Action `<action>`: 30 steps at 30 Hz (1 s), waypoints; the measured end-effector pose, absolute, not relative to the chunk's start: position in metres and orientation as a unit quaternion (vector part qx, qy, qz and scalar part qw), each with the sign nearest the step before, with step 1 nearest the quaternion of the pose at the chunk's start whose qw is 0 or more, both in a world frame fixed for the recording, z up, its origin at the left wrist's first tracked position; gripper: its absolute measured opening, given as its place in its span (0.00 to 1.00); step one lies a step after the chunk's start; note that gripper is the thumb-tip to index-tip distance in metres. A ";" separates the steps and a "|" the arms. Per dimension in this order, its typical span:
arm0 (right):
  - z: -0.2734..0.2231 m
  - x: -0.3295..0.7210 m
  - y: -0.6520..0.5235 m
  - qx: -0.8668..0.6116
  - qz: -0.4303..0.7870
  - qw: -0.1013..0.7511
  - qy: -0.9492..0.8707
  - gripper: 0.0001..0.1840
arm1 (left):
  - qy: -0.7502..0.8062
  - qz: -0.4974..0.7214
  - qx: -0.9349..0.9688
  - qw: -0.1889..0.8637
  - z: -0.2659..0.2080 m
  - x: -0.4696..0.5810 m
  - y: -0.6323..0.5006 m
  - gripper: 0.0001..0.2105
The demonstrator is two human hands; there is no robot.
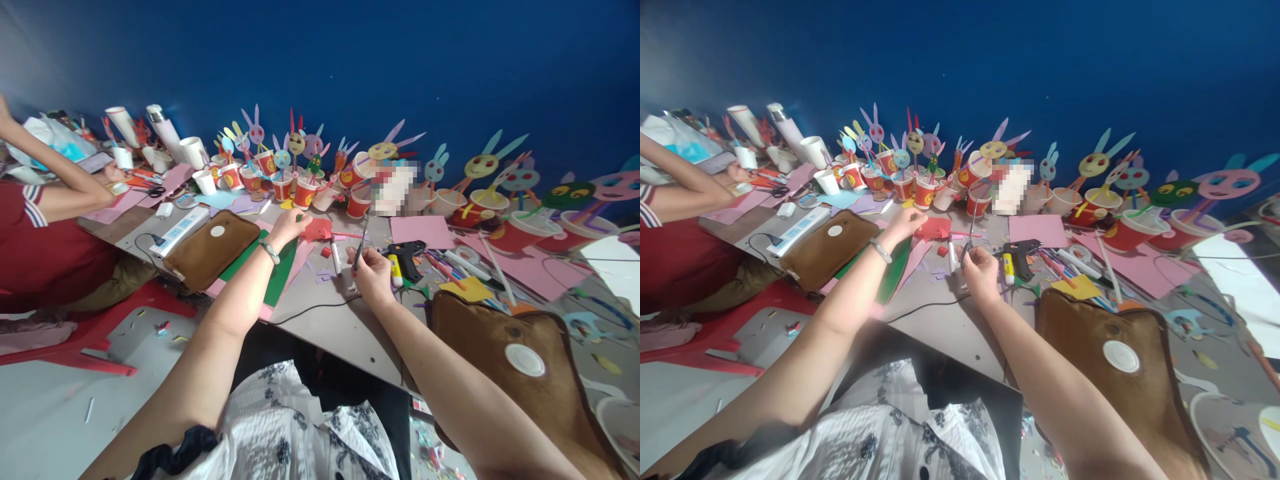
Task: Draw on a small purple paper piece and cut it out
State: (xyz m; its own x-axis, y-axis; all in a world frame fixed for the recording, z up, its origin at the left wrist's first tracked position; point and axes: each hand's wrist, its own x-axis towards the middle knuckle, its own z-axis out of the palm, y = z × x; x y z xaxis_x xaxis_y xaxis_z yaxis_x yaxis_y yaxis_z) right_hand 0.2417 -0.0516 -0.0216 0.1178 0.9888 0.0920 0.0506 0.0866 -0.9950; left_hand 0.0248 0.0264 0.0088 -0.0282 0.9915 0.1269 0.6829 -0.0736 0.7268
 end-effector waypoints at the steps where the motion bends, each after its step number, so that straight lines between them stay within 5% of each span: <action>1: -0.022 0.242 -0.051 -0.518 0.431 0.540 -0.504 0.22 | 0.639 0.338 0.651 0.232 0.010 0.025 0.026 0.11; 23: -0.023 0.242 -0.052 -0.521 0.411 0.530 -0.528 0.23 | 0.646 0.394 0.622 0.201 0.008 0.025 0.030 0.19; 30: -0.020 0.241 -0.054 -0.520 0.400 0.530 -0.538 0.24 | 0.641 0.397 0.623 0.207 0.008 0.025 0.031 0.12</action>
State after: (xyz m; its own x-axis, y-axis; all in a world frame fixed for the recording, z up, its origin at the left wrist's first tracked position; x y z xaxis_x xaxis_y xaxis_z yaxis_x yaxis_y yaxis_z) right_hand 0.2412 -0.0535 -0.0199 0.1019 0.9828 0.1539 0.1362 0.1395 -0.9808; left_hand 0.0250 0.0309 0.0078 -0.1370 0.9635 0.2298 0.6346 -0.0928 0.7673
